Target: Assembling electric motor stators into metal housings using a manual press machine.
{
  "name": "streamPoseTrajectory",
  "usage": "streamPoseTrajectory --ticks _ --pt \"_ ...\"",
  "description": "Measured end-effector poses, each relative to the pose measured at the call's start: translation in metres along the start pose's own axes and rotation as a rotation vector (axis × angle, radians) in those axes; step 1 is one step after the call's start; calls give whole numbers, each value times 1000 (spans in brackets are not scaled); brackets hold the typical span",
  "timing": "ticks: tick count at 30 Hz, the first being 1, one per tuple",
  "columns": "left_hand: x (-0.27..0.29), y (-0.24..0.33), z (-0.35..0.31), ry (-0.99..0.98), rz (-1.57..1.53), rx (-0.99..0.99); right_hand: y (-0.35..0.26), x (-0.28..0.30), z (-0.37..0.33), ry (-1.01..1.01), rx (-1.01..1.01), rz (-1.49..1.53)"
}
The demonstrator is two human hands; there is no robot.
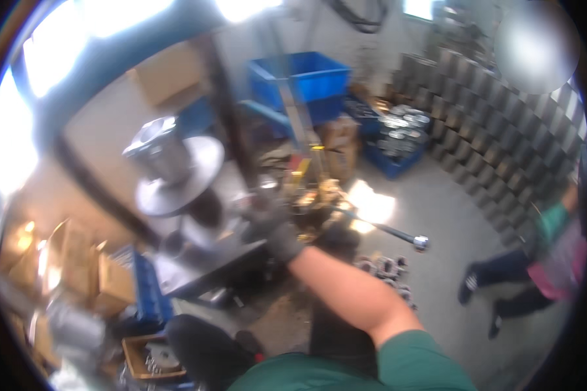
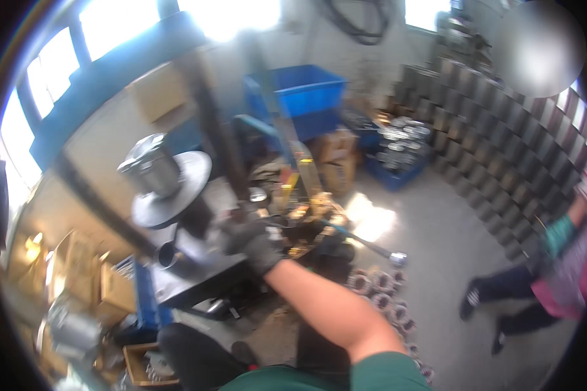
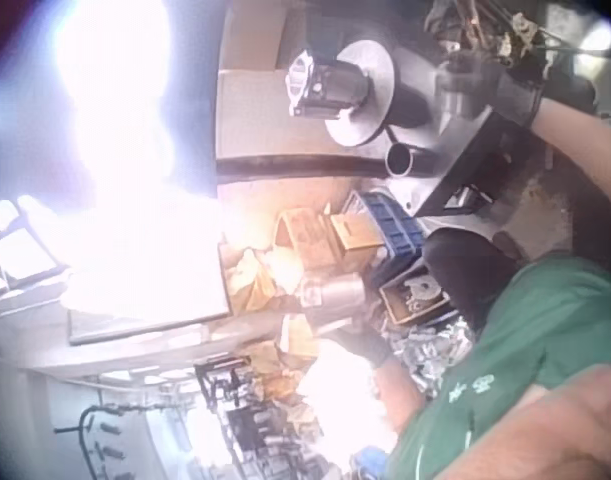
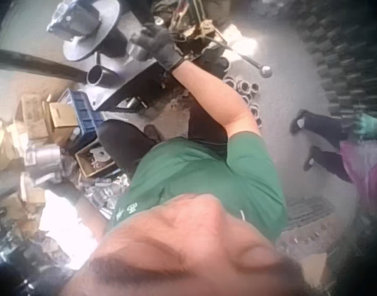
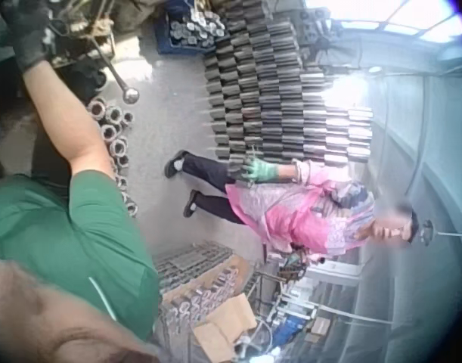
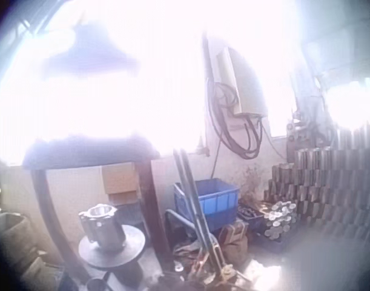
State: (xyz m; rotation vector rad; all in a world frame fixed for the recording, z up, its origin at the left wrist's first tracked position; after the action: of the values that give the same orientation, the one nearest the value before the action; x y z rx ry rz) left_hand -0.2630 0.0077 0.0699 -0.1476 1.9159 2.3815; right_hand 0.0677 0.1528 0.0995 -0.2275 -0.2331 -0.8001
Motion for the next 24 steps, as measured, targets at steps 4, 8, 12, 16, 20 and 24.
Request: streamPoseTrajectory --ticks 4,8,12,16,20,24 --pt "26 65 -51 63 -39 -198 50 12 -14 102 -1226 1139" --pt "-95 20 26 -145 -224 -219 50 57 -4 204 -1138 979" --pt "-124 -55 67 -1 -101 -345 51 72 -5 266 -1066 885" --pt "-140 -35 80 -187 432 -505 50 84 1 210 -1067 808" --pt "-144 -27 77 -321 513 -564 56 82 -4 133 -1040 754" --pt "-106 -85 91 -86 -45 -239 39 70 1 111 -1005 836"
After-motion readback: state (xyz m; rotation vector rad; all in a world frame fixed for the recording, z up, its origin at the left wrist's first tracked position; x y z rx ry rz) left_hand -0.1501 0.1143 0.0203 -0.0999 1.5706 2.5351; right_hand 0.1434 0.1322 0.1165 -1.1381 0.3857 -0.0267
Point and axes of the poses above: each hand's wrist, its own z-axis towards the middle knuckle, its own x-axis out of the back of the hand, y = z × x, the point moved 5 cm from there along z, towards the middle knuckle
